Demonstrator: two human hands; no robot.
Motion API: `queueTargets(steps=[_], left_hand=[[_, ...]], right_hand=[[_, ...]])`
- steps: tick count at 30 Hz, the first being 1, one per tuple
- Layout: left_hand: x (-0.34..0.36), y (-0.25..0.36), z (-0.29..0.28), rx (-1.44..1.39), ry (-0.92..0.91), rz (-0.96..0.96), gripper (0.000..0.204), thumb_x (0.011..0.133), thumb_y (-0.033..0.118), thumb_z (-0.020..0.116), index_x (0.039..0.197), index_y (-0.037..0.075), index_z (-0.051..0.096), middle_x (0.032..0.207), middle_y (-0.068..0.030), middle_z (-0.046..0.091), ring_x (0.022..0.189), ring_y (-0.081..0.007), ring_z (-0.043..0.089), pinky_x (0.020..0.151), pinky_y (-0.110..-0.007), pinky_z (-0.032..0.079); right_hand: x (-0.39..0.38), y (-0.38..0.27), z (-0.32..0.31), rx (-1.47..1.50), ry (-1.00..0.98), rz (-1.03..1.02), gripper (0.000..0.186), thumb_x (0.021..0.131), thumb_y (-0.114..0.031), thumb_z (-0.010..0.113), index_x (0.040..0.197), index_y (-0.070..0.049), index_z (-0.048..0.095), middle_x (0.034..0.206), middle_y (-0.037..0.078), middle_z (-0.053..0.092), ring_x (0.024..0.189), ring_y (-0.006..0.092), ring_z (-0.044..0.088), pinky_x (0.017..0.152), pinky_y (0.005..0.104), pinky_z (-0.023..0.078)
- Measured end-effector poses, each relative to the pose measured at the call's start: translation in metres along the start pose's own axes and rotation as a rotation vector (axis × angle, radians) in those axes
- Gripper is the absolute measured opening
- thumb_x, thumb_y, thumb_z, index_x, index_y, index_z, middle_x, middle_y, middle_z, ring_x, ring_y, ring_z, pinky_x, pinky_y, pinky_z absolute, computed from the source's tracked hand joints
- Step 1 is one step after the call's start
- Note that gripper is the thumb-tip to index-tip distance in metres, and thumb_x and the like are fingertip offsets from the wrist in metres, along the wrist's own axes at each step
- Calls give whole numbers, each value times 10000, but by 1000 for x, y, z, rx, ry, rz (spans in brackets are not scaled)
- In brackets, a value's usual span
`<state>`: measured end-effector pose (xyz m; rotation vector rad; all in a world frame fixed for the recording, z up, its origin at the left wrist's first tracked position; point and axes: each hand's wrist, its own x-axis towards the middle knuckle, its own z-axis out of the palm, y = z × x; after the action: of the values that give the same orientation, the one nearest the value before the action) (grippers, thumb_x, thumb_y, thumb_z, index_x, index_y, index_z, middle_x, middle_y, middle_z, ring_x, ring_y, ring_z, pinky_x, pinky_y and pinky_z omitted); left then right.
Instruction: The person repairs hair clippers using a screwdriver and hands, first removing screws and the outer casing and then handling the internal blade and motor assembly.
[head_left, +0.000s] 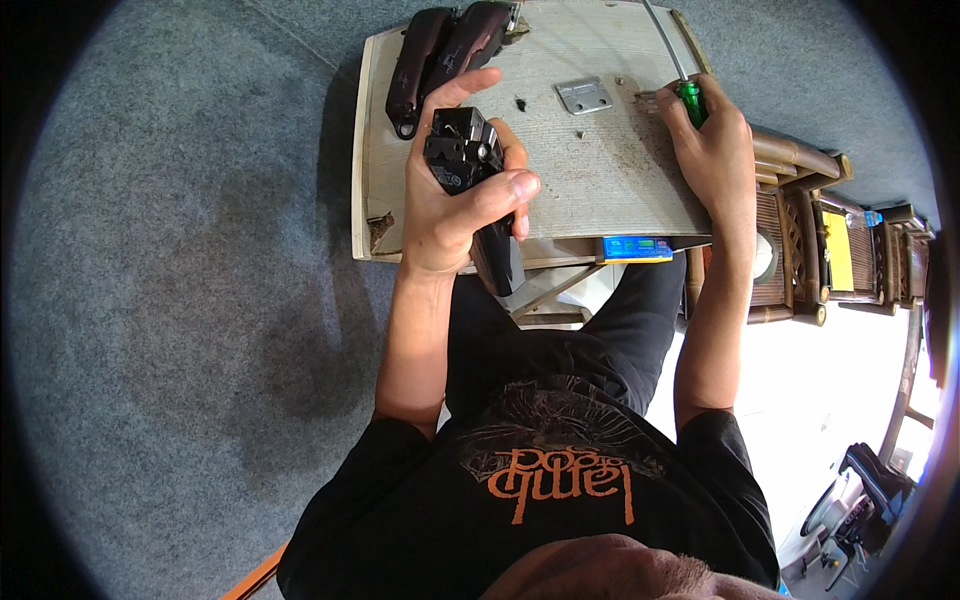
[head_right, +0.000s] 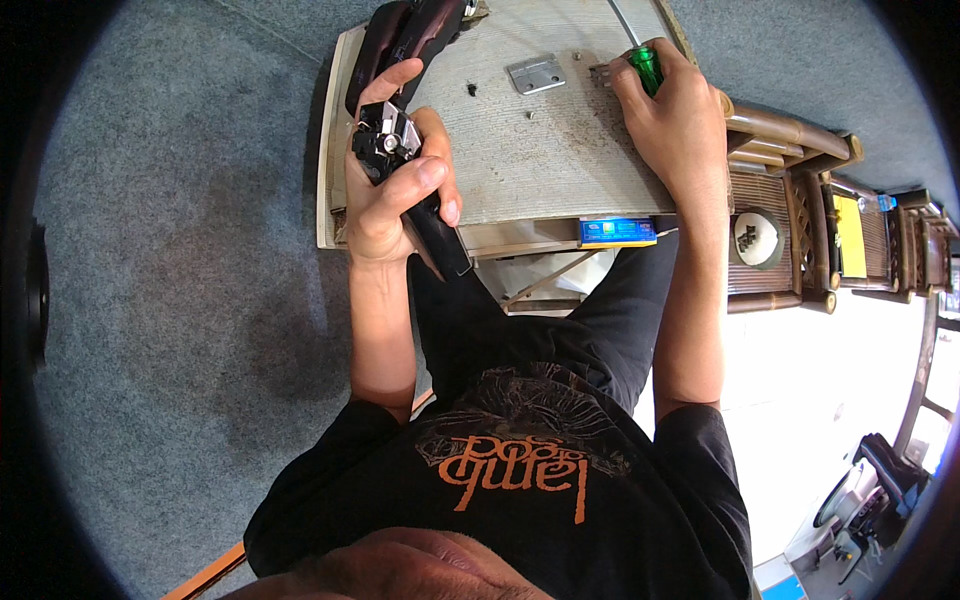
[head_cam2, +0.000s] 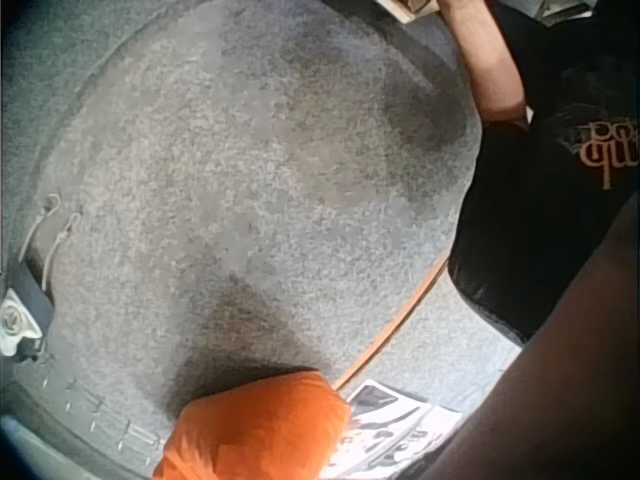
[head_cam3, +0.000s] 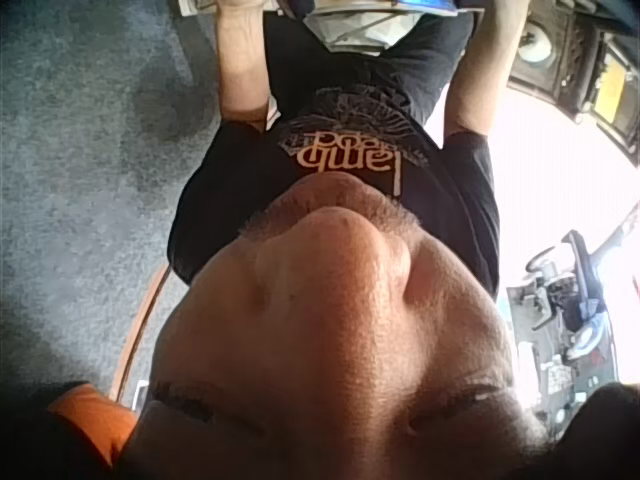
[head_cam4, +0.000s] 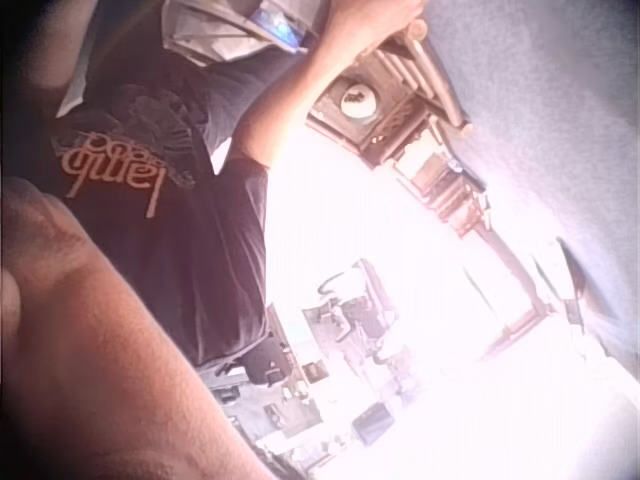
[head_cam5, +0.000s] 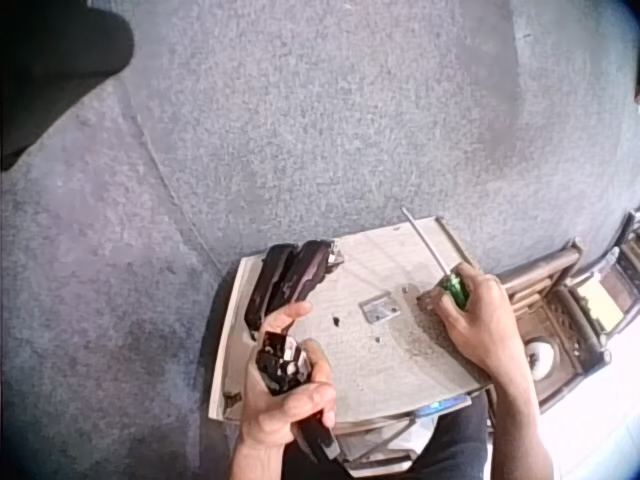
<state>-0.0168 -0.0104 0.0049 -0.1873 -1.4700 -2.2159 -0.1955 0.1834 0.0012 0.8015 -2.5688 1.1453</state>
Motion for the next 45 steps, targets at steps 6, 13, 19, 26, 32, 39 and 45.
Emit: queueTargets(steps=[6,13,19,26,32,39,45], left_hand=[[-1,-1,4,100,62,-19,804,830,4,699,1534,-19,313,889,-77,599,559,-142,651,447,-274,560],[0,-1,6,143,25,-5,831,799,-6,710,1532,-26,320,950,-80,621,576,-148,665,451,-283,577],[0,3,6,132,44,-59,800,796,-15,757,1494,-15,366,782,-54,653,539,-124,633,450,-268,524],[0,2,10,74,37,-104,710,848,0,749,1462,-2,392,805,-80,635,539,-149,620,463,-290,507],[-2,1,7,-55,54,-159,685,846,142,577,1475,-45,380,910,-171,590,554,-225,646,452,-322,546],[-2,6,17,201,-13,-284,468,965,190,603,1377,27,453,875,-94,573,591,-169,642,495,-295,544],[-4,5,21,313,-98,-272,506,973,127,643,1420,74,412,872,-52,578,599,-102,595,486,-240,468]], right_hand=[[0,1,1,17,6,-1,360,957,-359,654,1050,-18,725,756,208,721,740,338,755,715,430,572],[0,-2,-1,21,8,6,357,954,-352,662,1054,-15,723,749,205,715,724,337,746,711,432,564],[-1,-4,-1,19,4,13,356,950,-347,662,1029,-4,715,709,208,686,688,344,727,691,434,548],[-2,-1,-1,74,36,8,334,954,-319,694,1032,6,707,711,222,674,664,330,705,659,426,530],[-3,-5,-3,165,75,74,339,947,-300,730,1059,20,708,863,238,736,808,339,743,764,407,559],[-26,-36,-16,758,75,222,230,955,-183,746,1035,26,695,783,18,677,491,28,474,430,201,333],[-48,-49,-6,1138,-180,209,218,948,-165,757,1051,13,687,806,42,686,491,40,490,421,207,327]])
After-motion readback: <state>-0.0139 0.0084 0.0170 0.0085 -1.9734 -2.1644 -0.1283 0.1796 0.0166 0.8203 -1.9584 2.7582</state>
